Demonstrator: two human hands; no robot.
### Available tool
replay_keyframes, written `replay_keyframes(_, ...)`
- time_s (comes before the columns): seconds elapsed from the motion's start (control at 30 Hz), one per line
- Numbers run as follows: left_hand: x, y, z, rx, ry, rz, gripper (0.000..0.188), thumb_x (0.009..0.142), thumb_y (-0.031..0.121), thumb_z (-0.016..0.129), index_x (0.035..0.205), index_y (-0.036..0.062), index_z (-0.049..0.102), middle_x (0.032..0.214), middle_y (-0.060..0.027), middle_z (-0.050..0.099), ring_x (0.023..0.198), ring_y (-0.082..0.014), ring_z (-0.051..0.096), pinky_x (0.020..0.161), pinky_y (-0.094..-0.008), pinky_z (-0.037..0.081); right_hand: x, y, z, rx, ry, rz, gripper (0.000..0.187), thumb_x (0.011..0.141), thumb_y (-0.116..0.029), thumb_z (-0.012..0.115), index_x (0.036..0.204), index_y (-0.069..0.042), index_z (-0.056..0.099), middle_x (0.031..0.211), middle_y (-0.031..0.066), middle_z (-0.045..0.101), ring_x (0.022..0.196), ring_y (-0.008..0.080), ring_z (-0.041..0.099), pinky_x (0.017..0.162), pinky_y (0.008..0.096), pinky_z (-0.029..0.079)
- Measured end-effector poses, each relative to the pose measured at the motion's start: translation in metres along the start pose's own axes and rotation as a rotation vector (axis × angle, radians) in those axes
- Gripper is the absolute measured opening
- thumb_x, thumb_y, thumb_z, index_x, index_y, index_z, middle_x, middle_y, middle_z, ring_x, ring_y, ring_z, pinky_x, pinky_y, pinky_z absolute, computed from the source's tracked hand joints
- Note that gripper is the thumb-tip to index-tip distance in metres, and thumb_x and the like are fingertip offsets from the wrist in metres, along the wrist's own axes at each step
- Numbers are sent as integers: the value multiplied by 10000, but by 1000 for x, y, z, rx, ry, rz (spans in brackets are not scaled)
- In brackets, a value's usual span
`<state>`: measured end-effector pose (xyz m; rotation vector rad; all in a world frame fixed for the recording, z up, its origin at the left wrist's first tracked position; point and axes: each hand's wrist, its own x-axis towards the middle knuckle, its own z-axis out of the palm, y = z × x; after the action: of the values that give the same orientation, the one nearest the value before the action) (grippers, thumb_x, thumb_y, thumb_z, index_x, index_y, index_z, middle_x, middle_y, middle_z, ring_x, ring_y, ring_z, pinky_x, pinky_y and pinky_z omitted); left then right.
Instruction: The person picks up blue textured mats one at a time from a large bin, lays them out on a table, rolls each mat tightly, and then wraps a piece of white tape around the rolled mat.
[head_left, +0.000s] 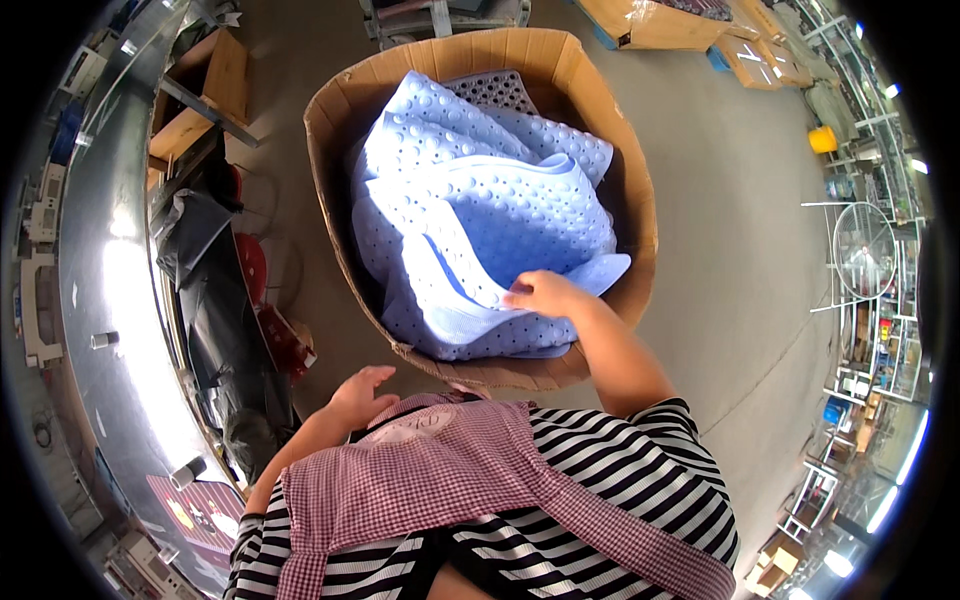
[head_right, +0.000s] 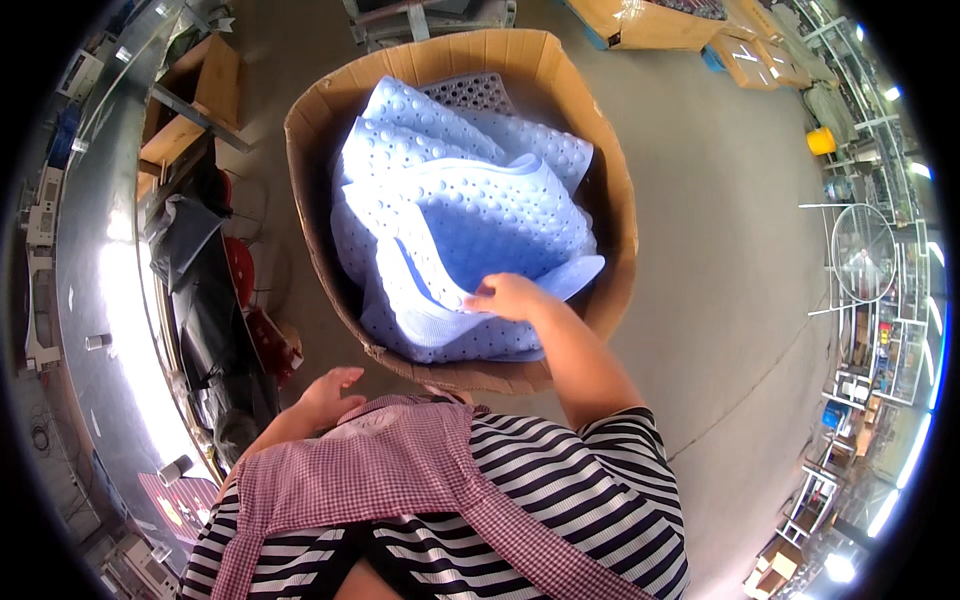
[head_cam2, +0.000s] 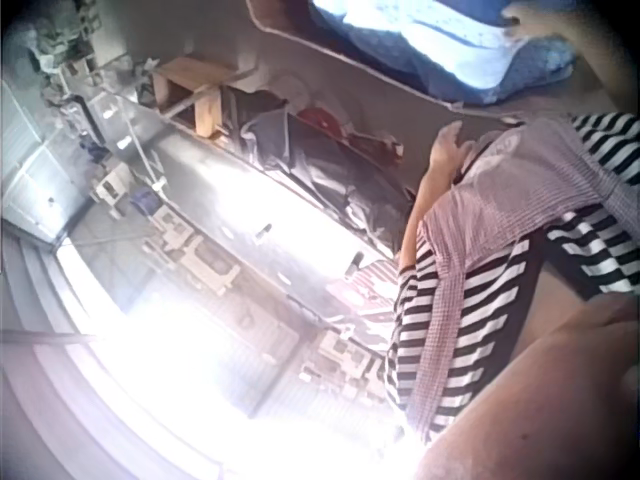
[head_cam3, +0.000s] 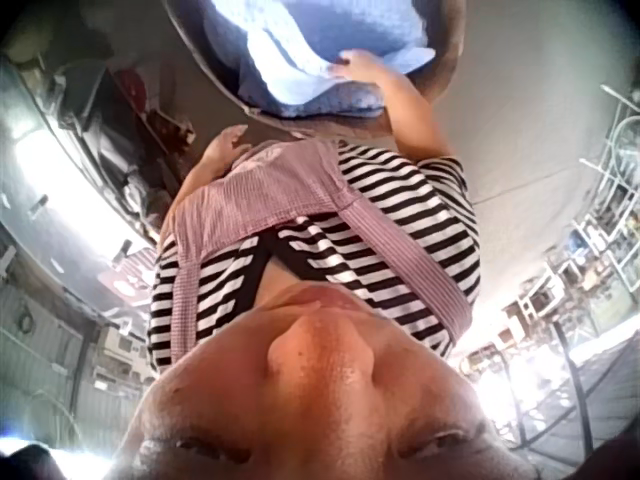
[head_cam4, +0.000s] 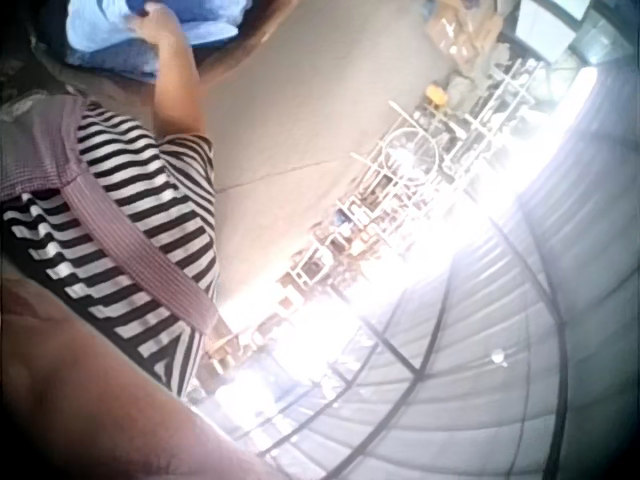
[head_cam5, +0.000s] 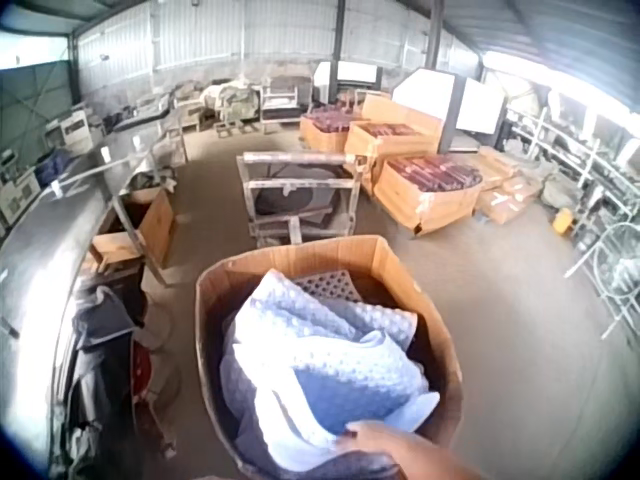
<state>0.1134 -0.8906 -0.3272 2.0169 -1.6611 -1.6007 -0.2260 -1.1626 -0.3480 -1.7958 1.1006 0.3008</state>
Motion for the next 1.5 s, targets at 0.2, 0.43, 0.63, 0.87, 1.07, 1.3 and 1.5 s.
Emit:
replay_keyframes(0.2,-4,4,-4,65,-53,-60,626,873,360,738,1393,60,563,1389,-156,580,1289,-326,553,1089,-414,450,58,-23,-108,-644,1061,-127,632,775,-196,836,1359,-177,596,1494,187,449,1336,385,468,1101,507,375)
replay_keyframes(0.43,-8,0,-11,61,-18,-94,643,885,380,717,1430,98,525,1443,-158,537,1350,-345,495,1135,-423,406,89,29,-99,262,1005,-111,1266,623,-12,911,1617,-84,130,1517,248,442,1377,379,478,1147,431,403)
replay_keyframes(0.63,-17,-18,-5,80,-86,-169,660,883,407,716,1435,105,517,1439,-168,535,1352,-356,491,1135,-436,407,87,59,-91,194,1040,-139,1165,617,-68,929,1563,-20,251,1563,229,373,1349,360,499,1125,410,432)
replay_keyframes(0.87,-12,-15,-4,96,-86,-128,636,892,377,707,1428,97,510,1437,-180,534,1345,-367,495,1126,-448,412,67,67,-56,-19,1045,-163,623,610,-116,919,1162,6,655,1534,193,387,1287,373,530,1046,447,478)
replay_keyframes(1.07,-8,-20,-1,54,-58,-129,626,884,353,714,1418,85,527,1421,-181,554,1335,-376,501,1126,-450,408,46,76,-5,18,1060,-310,557,632,-71,871,1125,-38,614,1420,144,546,1315,391,525,1106,474,434)
replay_keyframes(1.3,7,-8,3,122,-7,-12,604,849,303,737,1377,66,564,1352,-168,595,1268,-351,560,1078,-424,454,42,78,8,-18,1047,-364,652,664,-156,892,1214,-37,563,1360,152,592,1308,398,524,1173,551,332)
replay_keyframes(1.5,23,22,-8,105,-76,-18,603,881,322,713,1401,75,533,1410,-173,561,1322,-364,514,1118,-449,411,31,63,7,2,995,-408,809,745,-323,870,1361,-1,455,1472,226,465,1396,445,399,1200,574,251)
